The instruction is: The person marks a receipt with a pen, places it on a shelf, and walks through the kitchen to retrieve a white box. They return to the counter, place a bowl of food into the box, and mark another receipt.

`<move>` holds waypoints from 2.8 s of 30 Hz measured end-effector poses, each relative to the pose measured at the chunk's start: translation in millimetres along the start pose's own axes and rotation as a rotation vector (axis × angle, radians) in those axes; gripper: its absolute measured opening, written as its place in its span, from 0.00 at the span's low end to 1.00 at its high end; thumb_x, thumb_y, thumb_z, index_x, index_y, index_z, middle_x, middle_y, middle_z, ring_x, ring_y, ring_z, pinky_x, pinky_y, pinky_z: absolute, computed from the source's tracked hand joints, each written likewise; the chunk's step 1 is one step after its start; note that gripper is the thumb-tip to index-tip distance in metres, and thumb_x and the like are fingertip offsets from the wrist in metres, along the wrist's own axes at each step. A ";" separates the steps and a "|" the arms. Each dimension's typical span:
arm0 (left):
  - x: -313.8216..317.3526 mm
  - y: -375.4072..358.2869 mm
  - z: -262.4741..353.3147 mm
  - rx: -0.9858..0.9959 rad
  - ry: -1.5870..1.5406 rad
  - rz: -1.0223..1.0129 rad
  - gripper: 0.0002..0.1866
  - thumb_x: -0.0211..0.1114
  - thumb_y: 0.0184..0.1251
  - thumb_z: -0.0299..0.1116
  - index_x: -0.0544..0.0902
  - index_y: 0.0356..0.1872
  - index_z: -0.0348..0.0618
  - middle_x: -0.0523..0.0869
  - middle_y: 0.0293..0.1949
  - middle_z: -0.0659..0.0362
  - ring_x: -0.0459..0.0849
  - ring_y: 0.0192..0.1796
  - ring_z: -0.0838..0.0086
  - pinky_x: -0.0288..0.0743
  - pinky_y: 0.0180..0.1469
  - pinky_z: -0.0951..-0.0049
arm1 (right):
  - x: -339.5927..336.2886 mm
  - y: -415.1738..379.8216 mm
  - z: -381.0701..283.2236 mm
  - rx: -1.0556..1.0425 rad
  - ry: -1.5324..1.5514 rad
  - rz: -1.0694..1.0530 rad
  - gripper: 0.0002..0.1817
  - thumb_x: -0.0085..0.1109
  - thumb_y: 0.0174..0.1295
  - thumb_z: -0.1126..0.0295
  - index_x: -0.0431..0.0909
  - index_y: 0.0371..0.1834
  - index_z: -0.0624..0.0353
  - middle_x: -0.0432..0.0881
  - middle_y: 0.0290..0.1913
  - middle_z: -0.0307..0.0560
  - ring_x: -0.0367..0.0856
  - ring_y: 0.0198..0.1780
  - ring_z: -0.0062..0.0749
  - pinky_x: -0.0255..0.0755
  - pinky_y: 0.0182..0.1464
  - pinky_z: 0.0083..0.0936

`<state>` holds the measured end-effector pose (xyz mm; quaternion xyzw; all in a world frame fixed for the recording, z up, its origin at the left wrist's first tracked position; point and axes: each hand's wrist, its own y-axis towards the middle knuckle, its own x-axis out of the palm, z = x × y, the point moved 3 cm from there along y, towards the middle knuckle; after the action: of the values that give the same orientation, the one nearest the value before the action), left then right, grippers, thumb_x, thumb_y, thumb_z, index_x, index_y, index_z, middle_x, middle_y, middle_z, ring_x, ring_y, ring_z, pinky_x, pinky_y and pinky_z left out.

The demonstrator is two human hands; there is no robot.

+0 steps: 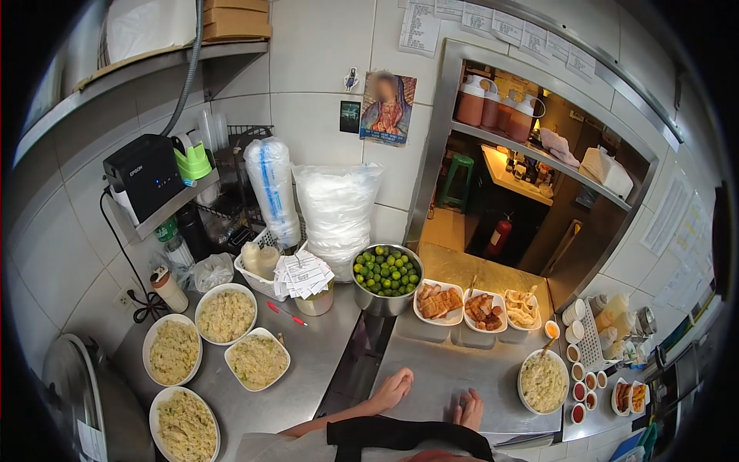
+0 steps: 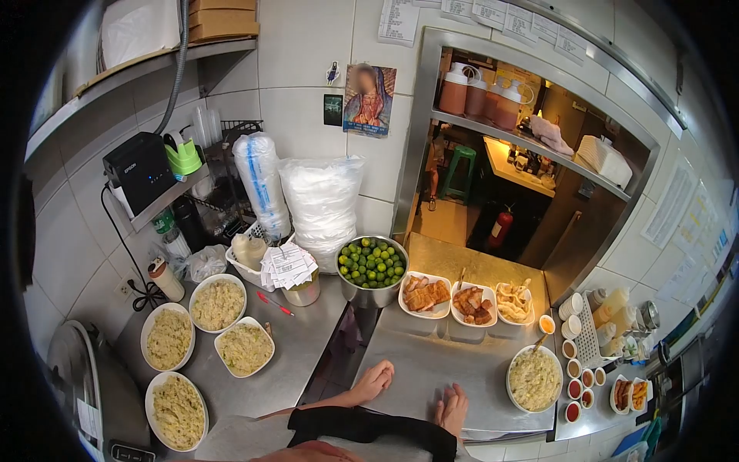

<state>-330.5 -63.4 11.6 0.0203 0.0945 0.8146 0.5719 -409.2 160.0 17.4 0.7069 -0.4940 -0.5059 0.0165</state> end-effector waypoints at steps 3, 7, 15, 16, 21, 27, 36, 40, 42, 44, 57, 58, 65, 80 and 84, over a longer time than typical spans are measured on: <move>0.0 1.5 -7.4 0.035 -0.086 -0.008 0.06 0.47 0.67 0.32 0.67 0.33 0.42 0.68 0.16 0.63 0.66 0.20 0.81 0.60 0.23 0.77 | 4.0 1.9 -2.9 0.024 -0.065 -0.088 0.18 0.50 0.55 0.68 0.67 0.49 0.61 0.65 0.56 0.56 0.63 0.56 0.51 0.57 0.56 0.42; 0.2 -0.5 -3.2 -0.001 -0.049 -0.010 0.07 0.48 0.67 0.34 0.67 0.33 0.42 0.68 0.17 0.64 0.66 0.20 0.82 0.60 0.23 0.78 | 5.6 1.0 -1.8 0.043 -0.089 -0.141 0.19 0.49 0.57 0.65 0.66 0.50 0.61 0.65 0.56 0.56 0.62 0.57 0.51 0.56 0.57 0.42; -0.2 -0.4 -3.2 -0.009 -0.066 0.004 0.07 0.48 0.68 0.35 0.68 0.33 0.42 0.68 0.16 0.64 0.66 0.20 0.82 0.61 0.23 0.78 | 5.6 0.7 -2.9 0.042 -0.105 -0.151 0.19 0.47 0.58 0.61 0.66 0.50 0.60 0.65 0.55 0.55 0.63 0.57 0.51 0.56 0.56 0.42; -0.8 0.1 -4.3 -0.012 -0.066 -0.002 0.08 0.48 0.68 0.35 0.68 0.33 0.42 0.68 0.16 0.64 0.67 0.20 0.82 0.61 0.23 0.78 | 5.9 0.5 -2.3 0.034 -0.112 -0.147 0.19 0.47 0.58 0.62 0.66 0.50 0.60 0.66 0.55 0.55 0.63 0.57 0.51 0.56 0.56 0.42; 0.8 1.1 -8.4 -0.008 -0.072 -0.004 0.11 0.46 0.69 0.39 0.69 0.33 0.42 0.68 0.16 0.64 0.65 0.20 0.83 0.58 0.22 0.80 | 5.6 0.4 -1.8 0.026 -0.113 -0.141 0.19 0.48 0.58 0.62 0.67 0.50 0.59 0.66 0.55 0.55 0.64 0.56 0.51 0.56 0.56 0.41; 1.7 3.0 -13.4 0.026 -0.078 0.015 0.08 0.48 0.67 0.36 0.68 0.33 0.42 0.68 0.15 0.63 0.66 0.19 0.82 0.60 0.22 0.77 | 3.2 0.6 -5.2 0.032 -0.107 -0.124 0.19 0.49 0.57 0.62 0.67 0.50 0.60 0.67 0.54 0.56 0.65 0.55 0.51 0.56 0.56 0.41; 1.1 2.3 -12.8 0.020 -0.066 0.019 0.07 0.49 0.66 0.35 0.68 0.33 0.42 0.68 0.15 0.64 0.66 0.18 0.82 0.59 0.21 0.77 | 2.4 0.9 -6.6 0.030 -0.088 -0.117 0.19 0.48 0.58 0.61 0.67 0.49 0.62 0.67 0.54 0.56 0.65 0.54 0.51 0.56 0.56 0.41; 0.8 1.9 -10.7 -0.002 -0.073 0.018 0.08 0.48 0.67 0.35 0.68 0.33 0.42 0.68 0.15 0.64 0.66 0.19 0.82 0.60 0.22 0.77 | 3.2 1.8 -4.3 0.034 -0.075 -0.125 0.19 0.47 0.58 0.62 0.67 0.49 0.61 0.67 0.54 0.55 0.65 0.55 0.51 0.56 0.56 0.41; -0.1 2.9 -12.3 -0.008 -0.087 0.013 0.08 0.48 0.67 0.35 0.68 0.33 0.42 0.68 0.15 0.64 0.66 0.19 0.82 0.60 0.23 0.77 | 4.6 2.8 -3.5 0.046 -0.067 -0.131 0.19 0.47 0.58 0.62 0.67 0.49 0.61 0.67 0.54 0.54 0.65 0.55 0.50 0.56 0.56 0.41; -0.4 2.5 -12.1 0.014 -0.080 0.016 0.09 0.48 0.67 0.36 0.69 0.33 0.42 0.68 0.15 0.64 0.67 0.20 0.82 0.60 0.23 0.78 | 5.0 2.6 -4.3 0.018 -0.074 -0.142 0.19 0.48 0.58 0.63 0.67 0.49 0.61 0.67 0.55 0.55 0.65 0.55 0.50 0.56 0.56 0.40; 6.0 2.3 -22.5 -0.020 -0.017 0.101 0.10 0.47 0.68 0.37 0.71 0.32 0.41 0.68 0.18 0.65 0.64 0.19 0.83 0.59 0.20 0.80 | -20.6 1.7 2.8 0.135 0.315 -0.181 0.17 0.48 0.60 0.68 0.66 0.51 0.61 0.72 0.49 0.56 0.73 0.47 0.46 0.69 0.47 0.34; 10.9 1.4 -23.4 -0.052 -0.148 0.103 0.10 0.47 0.68 0.37 0.71 0.33 0.43 0.67 0.17 0.66 0.64 0.18 0.84 0.56 0.18 0.83 | -42.0 4.9 -1.9 0.123 0.302 -0.170 0.16 0.48 0.60 0.68 0.67 0.50 0.60 0.73 0.47 0.54 0.75 0.43 0.45 0.70 0.43 0.34; 37.8 -9.5 -12.4 -0.065 -0.100 0.369 0.16 0.44 0.69 0.46 0.70 0.34 0.44 0.68 0.14 0.66 0.63 0.14 0.86 0.50 0.13 0.88 | -214.4 -15.3 111.8 0.328 0.372 0.498 0.11 0.45 0.62 0.69 0.71 0.43 0.62 0.78 0.30 0.44 0.76 0.29 0.28 0.71 0.32 0.23; 140.0 -14.3 -4.4 0.110 -0.003 0.806 0.08 0.48 0.68 0.36 0.70 0.33 0.42 0.66 0.15 0.67 0.64 0.18 0.84 0.57 0.19 0.82 | -461.8 -28.5 681.9 0.906 -0.529 0.372 0.18 0.45 0.59 0.63 0.69 0.45 0.66 0.78 0.38 0.54 0.76 0.44 0.44 0.71 0.48 0.37; 144.1 -17.4 15.8 0.085 0.300 0.818 0.09 0.50 0.66 0.35 0.69 0.33 0.40 0.70 0.15 0.62 0.67 0.17 0.79 0.59 0.20 0.76 | -475.0 130.8 662.4 0.889 -0.222 0.287 0.18 0.45 0.59 0.63 0.69 0.46 0.66 0.78 0.38 0.54 0.76 0.43 0.44 0.72 0.48 0.37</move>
<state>-361.9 79.2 13.3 -0.0392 0.1942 0.9634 0.1808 -983.1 748.4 94.8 0.5115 -0.7540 -0.3108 -0.2707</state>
